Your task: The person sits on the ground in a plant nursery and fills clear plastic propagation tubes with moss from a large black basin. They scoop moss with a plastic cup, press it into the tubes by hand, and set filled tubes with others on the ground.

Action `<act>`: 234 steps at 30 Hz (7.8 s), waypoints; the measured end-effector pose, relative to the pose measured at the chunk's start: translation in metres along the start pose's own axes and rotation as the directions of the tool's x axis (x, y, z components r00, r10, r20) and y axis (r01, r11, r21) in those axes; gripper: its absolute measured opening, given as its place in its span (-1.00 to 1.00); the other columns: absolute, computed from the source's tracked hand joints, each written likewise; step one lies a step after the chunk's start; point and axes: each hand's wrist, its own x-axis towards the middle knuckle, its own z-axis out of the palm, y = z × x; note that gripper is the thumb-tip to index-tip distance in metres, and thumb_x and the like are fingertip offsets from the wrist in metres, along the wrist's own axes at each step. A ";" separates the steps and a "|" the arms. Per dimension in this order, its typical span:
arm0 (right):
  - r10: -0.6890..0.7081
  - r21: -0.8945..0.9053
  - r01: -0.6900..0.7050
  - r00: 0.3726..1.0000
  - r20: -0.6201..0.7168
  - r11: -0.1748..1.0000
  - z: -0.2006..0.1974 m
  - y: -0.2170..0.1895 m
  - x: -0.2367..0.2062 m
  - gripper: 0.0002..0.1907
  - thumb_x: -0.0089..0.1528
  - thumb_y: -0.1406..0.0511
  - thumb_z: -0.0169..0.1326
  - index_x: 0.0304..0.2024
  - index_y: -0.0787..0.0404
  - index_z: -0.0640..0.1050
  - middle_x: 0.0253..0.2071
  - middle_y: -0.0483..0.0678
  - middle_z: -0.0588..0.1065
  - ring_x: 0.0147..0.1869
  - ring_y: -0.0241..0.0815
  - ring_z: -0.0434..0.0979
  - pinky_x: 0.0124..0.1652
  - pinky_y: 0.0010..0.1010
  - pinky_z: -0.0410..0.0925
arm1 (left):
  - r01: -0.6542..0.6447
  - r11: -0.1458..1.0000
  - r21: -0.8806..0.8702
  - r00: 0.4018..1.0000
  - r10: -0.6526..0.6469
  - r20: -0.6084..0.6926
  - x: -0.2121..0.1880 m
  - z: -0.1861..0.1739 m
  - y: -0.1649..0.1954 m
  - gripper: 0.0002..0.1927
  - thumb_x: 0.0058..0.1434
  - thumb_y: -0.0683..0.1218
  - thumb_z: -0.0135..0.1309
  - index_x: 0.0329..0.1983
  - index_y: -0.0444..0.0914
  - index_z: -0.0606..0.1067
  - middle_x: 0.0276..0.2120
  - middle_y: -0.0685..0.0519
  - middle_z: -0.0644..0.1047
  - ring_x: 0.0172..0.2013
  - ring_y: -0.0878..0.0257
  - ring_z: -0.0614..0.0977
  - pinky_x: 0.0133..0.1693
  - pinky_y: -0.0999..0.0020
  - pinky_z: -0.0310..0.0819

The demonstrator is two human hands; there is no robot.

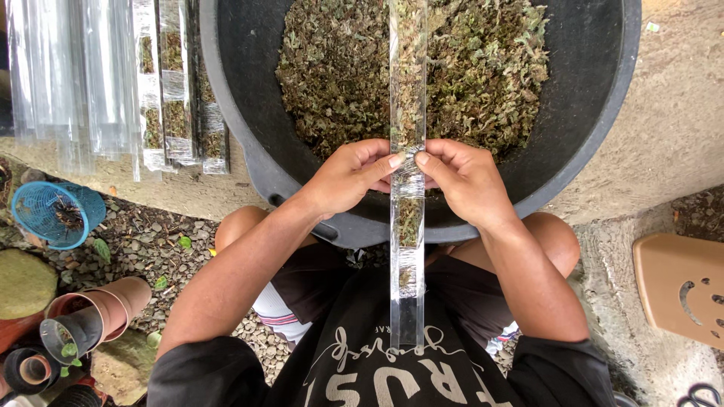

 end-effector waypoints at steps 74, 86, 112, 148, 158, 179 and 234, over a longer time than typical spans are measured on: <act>-0.573 -0.183 0.572 0.818 0.052 0.799 0.010 -0.068 -0.148 -0.49 0.30 0.45 0.04 0.25 0.22 0.17 0.38 0.23 0.28 0.24 -0.19 0.43 0.25 -0.35 0.38 | -0.454 0.880 0.138 0.885 0.464 -0.043 -0.088 0.111 0.038 -0.79 0.30 -0.14 0.30 -0.04 -0.24 0.57 -0.18 0.09 0.55 -0.16 0.35 0.59 -0.12 0.43 0.53; -0.310 0.175 0.296 0.949 0.062 0.939 -0.002 -0.080 -0.139 -0.45 0.26 0.45 0.17 0.26 0.25 0.28 0.21 0.17 0.38 0.34 0.04 0.49 0.32 -0.04 0.44 | -0.319 0.802 -0.505 0.945 0.310 -0.105 -0.080 0.111 0.012 -0.90 0.50 -0.15 -0.02 0.01 -0.26 0.39 -0.07 0.03 0.59 0.00 0.32 0.61 0.05 0.38 0.52; -0.220 0.263 0.179 0.966 0.134 0.948 -0.006 -0.123 0.061 -0.51 0.36 0.30 0.26 0.23 0.36 0.38 -0.06 0.01 0.48 -0.03 -0.17 0.57 -0.03 -0.24 0.52 | -0.627 0.779 0.031 0.676 0.563 -0.477 0.060 -0.003 0.061 -0.81 0.39 -0.04 0.21 -0.14 -0.27 0.53 -0.32 0.09 0.62 -0.35 0.40 0.61 -0.27 0.46 0.58; 0.014 0.309 -0.034 0.998 0.065 0.950 -0.039 -0.056 0.096 -0.55 0.33 0.37 0.02 0.27 0.37 0.42 0.02 0.02 0.53 0.01 -0.23 0.59 0.01 -0.36 0.49 | -0.032 0.975 -0.222 0.927 -0.054 -0.370 0.110 -0.026 -0.001 -0.75 0.47 -0.01 -0.07 -0.02 -0.24 0.55 -0.38 0.15 0.55 -0.39 0.37 0.52 -0.28 0.39 0.48; 0.056 0.259 -0.059 0.998 0.017 0.964 -0.038 -0.055 0.094 -0.54 0.31 0.34 0.04 0.27 0.33 0.41 0.01 -0.01 0.53 0.03 -0.25 0.59 0.03 -0.34 0.50 | -0.150 0.937 0.315 0.637 0.336 -0.694 0.080 -0.012 -0.007 -0.52 0.55 0.08 -0.15 0.31 -0.38 0.32 0.06 -0.04 0.45 0.05 0.19 0.54 0.10 0.28 0.42; 0.029 0.264 -0.036 0.999 0.032 0.964 -0.039 -0.053 0.096 -0.57 0.33 0.33 0.06 0.25 0.32 0.44 0.00 -0.02 0.52 0.01 -0.25 0.56 -0.02 -0.35 0.47 | -0.024 0.965 -0.263 0.856 -0.116 -0.504 0.084 -0.014 0.015 -0.54 0.36 0.23 -0.01 -0.07 -0.27 0.47 -0.22 0.03 0.56 -0.21 0.26 0.57 -0.12 0.29 0.50; 0.148 0.284 -0.144 0.989 0.005 0.948 -0.027 -0.036 0.108 -0.63 0.40 0.23 -0.20 0.13 0.31 0.46 -0.03 0.01 0.49 0.03 -0.16 0.49 0.12 -0.15 0.37 | -0.102 0.966 -0.239 0.955 0.027 -0.296 0.086 -0.025 0.022 -0.43 0.29 0.14 0.15 0.24 -0.27 0.42 -0.01 0.05 0.58 0.02 0.28 0.56 0.09 0.25 0.40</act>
